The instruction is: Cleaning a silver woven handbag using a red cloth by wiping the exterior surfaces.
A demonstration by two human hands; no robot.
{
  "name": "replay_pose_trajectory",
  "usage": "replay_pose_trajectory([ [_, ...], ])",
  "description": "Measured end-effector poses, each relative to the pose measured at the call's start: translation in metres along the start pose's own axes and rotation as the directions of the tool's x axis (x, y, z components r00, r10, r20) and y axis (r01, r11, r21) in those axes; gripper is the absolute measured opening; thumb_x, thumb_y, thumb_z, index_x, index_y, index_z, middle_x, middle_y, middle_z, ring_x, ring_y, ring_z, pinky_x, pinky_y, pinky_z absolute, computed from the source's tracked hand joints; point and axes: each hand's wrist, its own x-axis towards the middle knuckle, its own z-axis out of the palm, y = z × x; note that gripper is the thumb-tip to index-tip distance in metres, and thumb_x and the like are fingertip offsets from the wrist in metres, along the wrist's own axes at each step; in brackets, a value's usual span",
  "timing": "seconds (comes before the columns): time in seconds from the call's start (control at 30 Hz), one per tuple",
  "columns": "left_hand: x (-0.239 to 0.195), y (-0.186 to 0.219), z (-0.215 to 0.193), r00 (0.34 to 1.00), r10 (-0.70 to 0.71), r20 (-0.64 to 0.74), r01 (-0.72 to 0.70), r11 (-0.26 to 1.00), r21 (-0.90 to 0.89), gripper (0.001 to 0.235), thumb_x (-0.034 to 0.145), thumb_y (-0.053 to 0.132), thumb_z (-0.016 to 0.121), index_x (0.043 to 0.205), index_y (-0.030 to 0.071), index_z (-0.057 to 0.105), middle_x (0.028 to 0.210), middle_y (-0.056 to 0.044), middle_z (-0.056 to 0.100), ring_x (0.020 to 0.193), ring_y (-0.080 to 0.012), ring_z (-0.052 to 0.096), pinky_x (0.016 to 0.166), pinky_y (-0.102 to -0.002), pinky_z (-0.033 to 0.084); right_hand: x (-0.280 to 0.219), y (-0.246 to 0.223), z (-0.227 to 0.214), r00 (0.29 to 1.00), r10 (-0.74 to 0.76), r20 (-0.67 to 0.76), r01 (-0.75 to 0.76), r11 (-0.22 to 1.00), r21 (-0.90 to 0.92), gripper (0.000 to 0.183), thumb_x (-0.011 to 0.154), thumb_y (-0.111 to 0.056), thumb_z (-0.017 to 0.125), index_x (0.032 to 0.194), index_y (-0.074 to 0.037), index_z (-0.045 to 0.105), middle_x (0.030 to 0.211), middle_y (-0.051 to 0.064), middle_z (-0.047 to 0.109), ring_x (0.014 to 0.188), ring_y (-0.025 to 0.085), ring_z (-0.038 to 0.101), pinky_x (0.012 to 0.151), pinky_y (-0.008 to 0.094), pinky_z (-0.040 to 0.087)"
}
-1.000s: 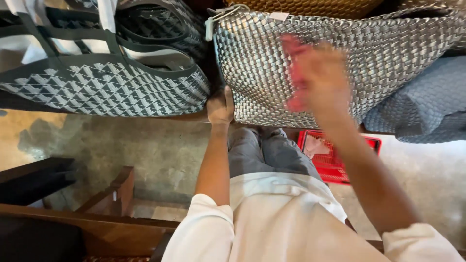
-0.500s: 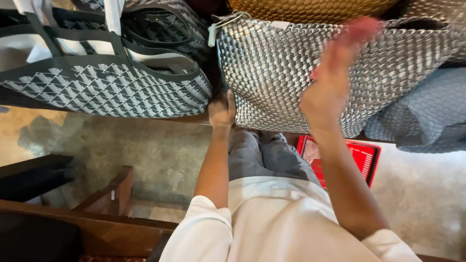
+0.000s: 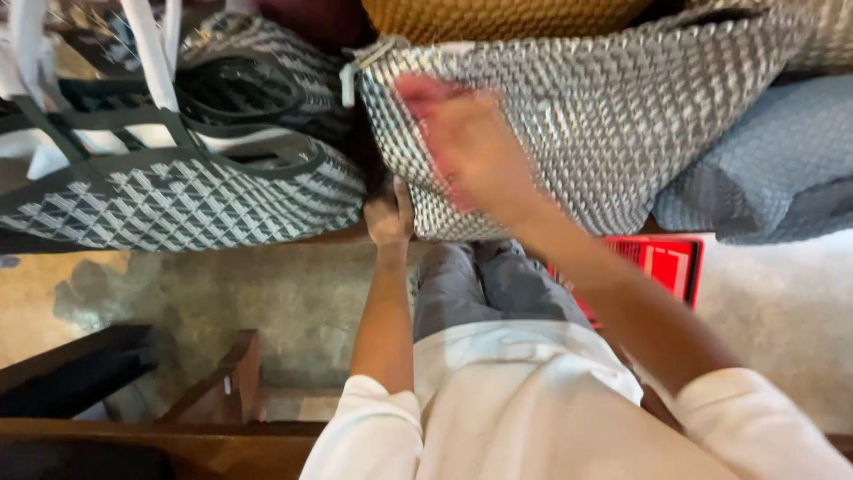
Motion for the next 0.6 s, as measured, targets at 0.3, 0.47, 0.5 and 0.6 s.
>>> replay_pose_trajectory([
  [0.3, 0.009, 0.014, -0.010, 0.993, 0.074, -0.088, -0.071, 0.997, 0.041, 0.057, 0.107, 0.036, 0.030, 0.080, 0.005, 0.069, 0.063, -0.018, 0.065, 0.041, -0.0401, 0.051, 0.042, -0.047, 0.043, -0.087, 0.017, -0.218, 0.911, -0.410, -0.046, -0.008, 0.094, -0.996, 0.041, 0.108, 0.015, 0.065, 0.140, 0.028, 0.086, 0.159, 0.027, 0.066, 0.146, 0.048, 0.040, 0.123, 0.058, 0.013],
  [0.47, 0.008, 0.011, -0.005, 0.992, 0.086, -0.090, -0.086, 0.996, 0.004, 0.058, 0.108, 0.037, 0.030, 0.074, 0.004, 0.063, 0.059, -0.015, 0.060, 0.041, -0.0364, 0.047, 0.043, -0.045, 0.041, -0.071, -0.033, -0.089, 0.805, 0.174, -0.567, -0.318, 0.934, -0.164, 0.027, 0.105, -0.008, 0.038, 0.126, -0.013, 0.055, 0.114, 0.000, 0.061, 0.065, 0.007, 0.048, 0.053, 0.022, 0.042],
  [0.5, 0.007, 0.008, -0.005, 0.995, 0.065, -0.077, -0.065, 0.998, -0.007, 0.062, 0.108, 0.040, 0.027, 0.070, 0.005, 0.061, 0.053, -0.012, 0.056, 0.037, -0.0304, 0.044, 0.040, -0.041, 0.040, -0.072, -0.043, -0.061, 0.812, 0.295, -0.503, -0.396, 0.912, -0.104, 0.047, 0.095, -0.003, 0.035, 0.136, -0.016, 0.053, 0.131, -0.002, 0.062, 0.063, 0.004, 0.042, 0.046, 0.020, 0.038],
  [0.6, 0.005, 0.002, 0.002, 0.986, 0.078, -0.145, -0.073, 0.997, 0.041, 0.052, 0.104, 0.036, 0.044, 0.060, 0.012, 0.058, 0.050, -0.013, 0.056, 0.052, -0.0364, 0.065, 0.050, -0.044, 0.051, -0.126, 0.076, -0.057, 0.877, -0.463, 0.130, 0.163, 0.032, -0.986, 0.039, 0.094, 0.003, 0.048, 0.126, 0.011, 0.068, 0.130, 0.031, 0.064, 0.128, 0.047, 0.061, 0.114, 0.055, 0.046],
])
